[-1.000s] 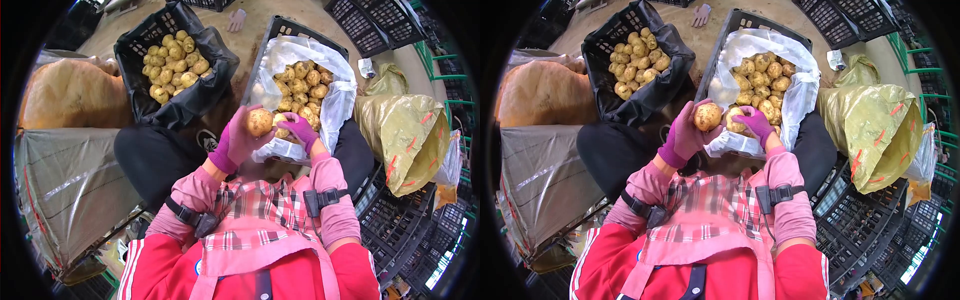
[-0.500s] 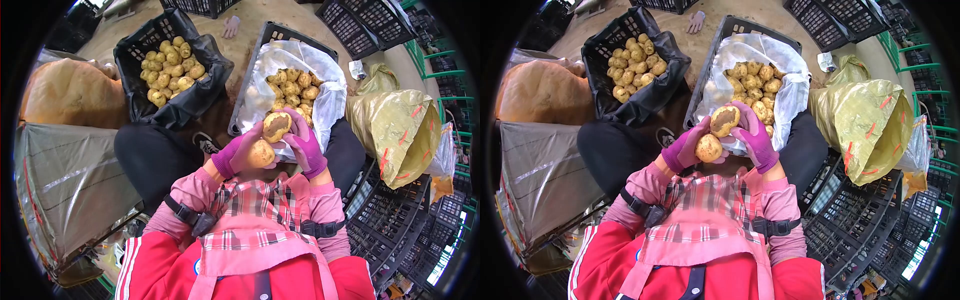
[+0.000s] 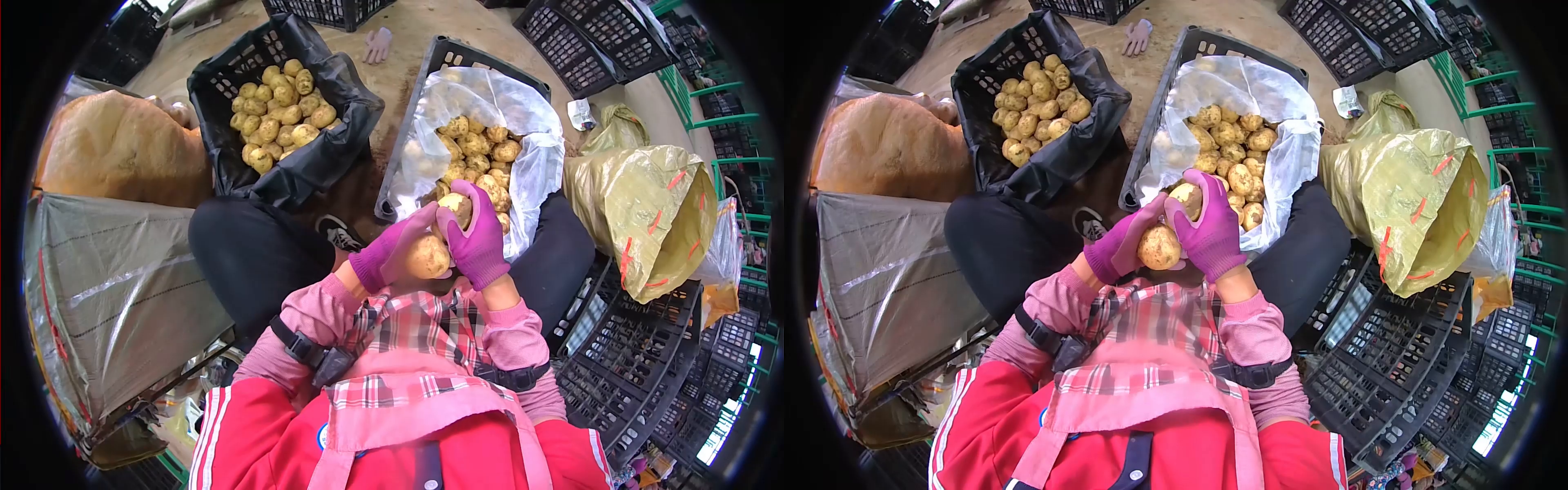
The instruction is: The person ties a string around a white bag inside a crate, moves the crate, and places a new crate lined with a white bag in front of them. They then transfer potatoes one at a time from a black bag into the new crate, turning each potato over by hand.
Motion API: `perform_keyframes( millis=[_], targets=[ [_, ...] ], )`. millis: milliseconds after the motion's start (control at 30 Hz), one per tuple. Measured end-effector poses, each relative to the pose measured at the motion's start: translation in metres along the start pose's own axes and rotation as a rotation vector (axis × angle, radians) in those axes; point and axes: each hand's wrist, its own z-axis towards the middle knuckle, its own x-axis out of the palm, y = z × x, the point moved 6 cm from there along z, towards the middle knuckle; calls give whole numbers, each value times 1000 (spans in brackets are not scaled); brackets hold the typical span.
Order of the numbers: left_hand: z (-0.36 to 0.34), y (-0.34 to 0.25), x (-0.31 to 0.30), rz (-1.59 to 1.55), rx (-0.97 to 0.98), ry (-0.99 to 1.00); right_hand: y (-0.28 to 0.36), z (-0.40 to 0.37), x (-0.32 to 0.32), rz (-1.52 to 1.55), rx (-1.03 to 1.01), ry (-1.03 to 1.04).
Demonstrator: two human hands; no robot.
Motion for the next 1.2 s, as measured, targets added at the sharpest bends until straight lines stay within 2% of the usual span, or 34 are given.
perform_keyframes(
  millis=[33, 100, 133, 167, 200, 267, 300, 400, 500, 600, 633, 733, 767, 867, 900, 1033, 1100, 1133, 1167, 1200],
  targets=[
    [1, 0, -1, 325, 157, -15, 5, 0, -1, -30, -9, -2],
    [2, 0, -2, 668, 331, -24, 10, 2, -2, -59, -40, -19],
    [1, 3, -3, 682, 340, -20, 11, 1, -1, -56, -54, -32],
    [2, 8, -7, 576, 278, -24, 11, 0, -1, -51, -67, -43],
    [2, 9, -7, 468, 218, -35, 6, 1, -3, -1, 9, -45],
    [-1, 4, 10, 11, -42, -65, -3, 2, -7, 100, 164, -50],
    [0, 4, 10, 45, -27, -65, 2, 2, -9, 141, 42, -132],
    [0, 2, 10, 101, 17, -80, -1, 6, -14, 54, 40, -85],
    [3, -7, 12, 98, 61, -118, -32, 3, -14, 540, 327, -135],
    [7, -9, 2, 221, 164, -191, -36, 6, -15, 210, 238, -83],
    [9, -9, -5, 305, 226, -232, -39, 6, -15, 222, 195, -60],
    [7, -15, -13, 543, 315, -309, -37, -2, -6, 594, 314, 27],
    [6, -17, -14, 619, 327, -322, -28, -1, -5, 488, 263, 138],
    [6, -16, -13, 605, 263, -290, -32, -8, -3, 693, 438, 214],
    [4, -19, -9, 586, 268, -272, -30, -6, -6, 714, 458, 163],
    [2, -18, 7, 540, 281, -186, -19, -1, -21, 507, 441, 154],
    [-2, -21, 10, 610, 323, -204, -41, -4, -18, 510, 382, 122],
    [0, -22, 7, 543, 362, -220, -47, -7, -9, 697, 481, 49],
    [-2, -23, -1, 475, 319, -280, -54, -10, -2, 801, 621, -14],
    [-4, -25, -7, 398, 273, -331, -50, -9, 1, 851, 643, -25]
  ],
)
